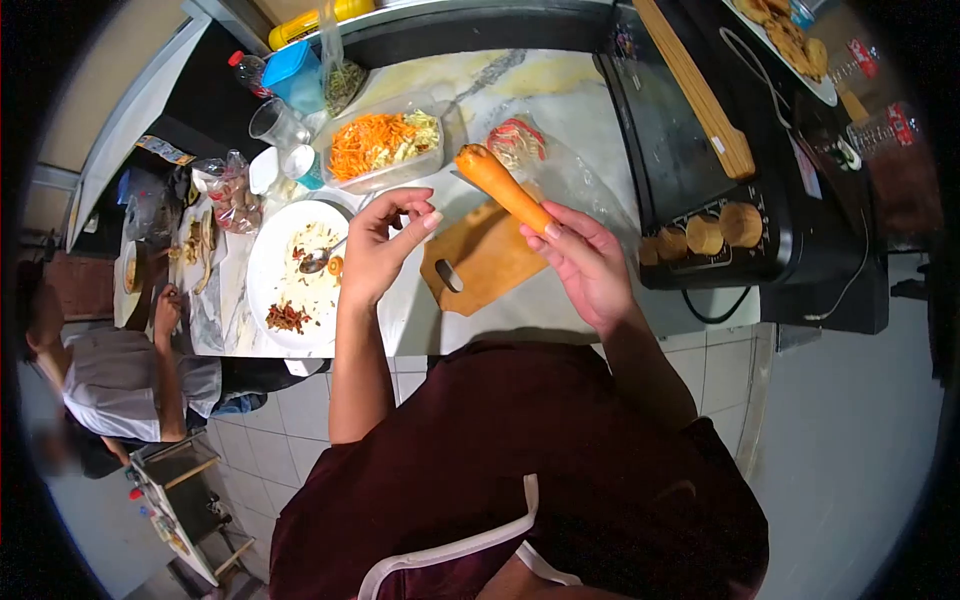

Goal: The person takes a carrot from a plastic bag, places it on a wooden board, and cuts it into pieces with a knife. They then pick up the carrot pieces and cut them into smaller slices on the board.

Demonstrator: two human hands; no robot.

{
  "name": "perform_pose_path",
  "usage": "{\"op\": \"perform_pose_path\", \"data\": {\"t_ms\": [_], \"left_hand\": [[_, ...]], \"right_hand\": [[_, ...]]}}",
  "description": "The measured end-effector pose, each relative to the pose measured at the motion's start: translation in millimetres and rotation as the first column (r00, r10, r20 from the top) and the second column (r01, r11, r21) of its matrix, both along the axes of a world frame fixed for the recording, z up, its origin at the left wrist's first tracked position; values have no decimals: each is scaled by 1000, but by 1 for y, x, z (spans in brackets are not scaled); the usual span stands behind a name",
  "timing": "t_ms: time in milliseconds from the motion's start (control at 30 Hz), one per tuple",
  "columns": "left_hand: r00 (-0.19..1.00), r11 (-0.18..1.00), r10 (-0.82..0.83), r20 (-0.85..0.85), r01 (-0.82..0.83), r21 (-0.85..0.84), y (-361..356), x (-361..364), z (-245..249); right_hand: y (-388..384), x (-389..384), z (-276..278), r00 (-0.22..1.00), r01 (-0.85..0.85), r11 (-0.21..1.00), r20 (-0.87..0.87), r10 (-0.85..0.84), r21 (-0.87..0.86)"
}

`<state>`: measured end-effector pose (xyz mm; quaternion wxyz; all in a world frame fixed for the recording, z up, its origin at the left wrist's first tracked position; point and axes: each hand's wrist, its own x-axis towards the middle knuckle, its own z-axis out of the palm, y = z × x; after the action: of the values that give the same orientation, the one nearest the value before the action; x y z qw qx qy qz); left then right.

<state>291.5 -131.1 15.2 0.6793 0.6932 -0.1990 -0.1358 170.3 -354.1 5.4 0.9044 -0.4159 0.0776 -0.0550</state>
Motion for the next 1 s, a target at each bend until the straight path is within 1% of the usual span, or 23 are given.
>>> {"op": "perform_pose_path", "data": {"t_ms": [167, 233, 333, 467, 533, 600, 667, 700, 800, 833, 867, 933, 967, 1000], "left_hand": [[999, 999, 40, 3, -40, 23, 3, 5, -3], [999, 999, 50, -5, -50, -17, 4, 5, -6], [997, 998, 66, -30, -66, -12, 5, 3, -9], [999, 999, 45, -29, -45, 13, 1, 0, -2], [994, 999, 5, 105, -9, 36, -3, -1, 1], [995, 1000, 11, 95, -12, 12, -6, -1, -3], [996, 1000, -4, 92, 2, 21, -8, -1, -8], [999, 1000, -9, 53, 8, 27, -11, -2, -9], [998, 1000, -1, 59, 0, 22, -19, -5, -14], [999, 1000, -10, 35, 11, -27, -22, -8, -12], [999, 1000, -12, 34, 13, -26, -23, -9, -13], [993, 996, -18, -114, 9, -84, -25, -10, -14], [993, 996, -21, -114, 11, -83, -25, -9, -14], [998, 998, -14, -62, 10, -65, -23, -9, -15]], "right_hand": [[4, 16, -5, 1000, 9, 999, -8, -10, -45], [6, 18, -7, 1000, 15, 998, -26, -16, -53], [7, 19, -15, 1000, 6, 999, -27, -7, -42], [8, 21, -20, 1000, -8, 999, -13, 7, -45], [10, 20, -20, 1000, -23, 999, -18, 23, -38], [16, 21, -18, 1000, 21, 1000, 12, -21, 22], [19, 21, -18, 1000, 12, 1000, 4, -13, 13], [21, 21, -18, 1000, 7, 1000, -5, -7, 6], [27, 20, -18, 999, -8, 999, -32, 9, 32], [29, 19, -18, 999, -7, 999, -33, 8, 33], [30, 18, -19, 998, -33, 999, -43, 34, 31], [31, 19, -20, 997, -56, 998, -50, 57, 29], [31, 19, -21, 995, -67, 997, -73, 64, -47], [32, 19, -22, 993, -80, 989, -97, 69, -121]]}}
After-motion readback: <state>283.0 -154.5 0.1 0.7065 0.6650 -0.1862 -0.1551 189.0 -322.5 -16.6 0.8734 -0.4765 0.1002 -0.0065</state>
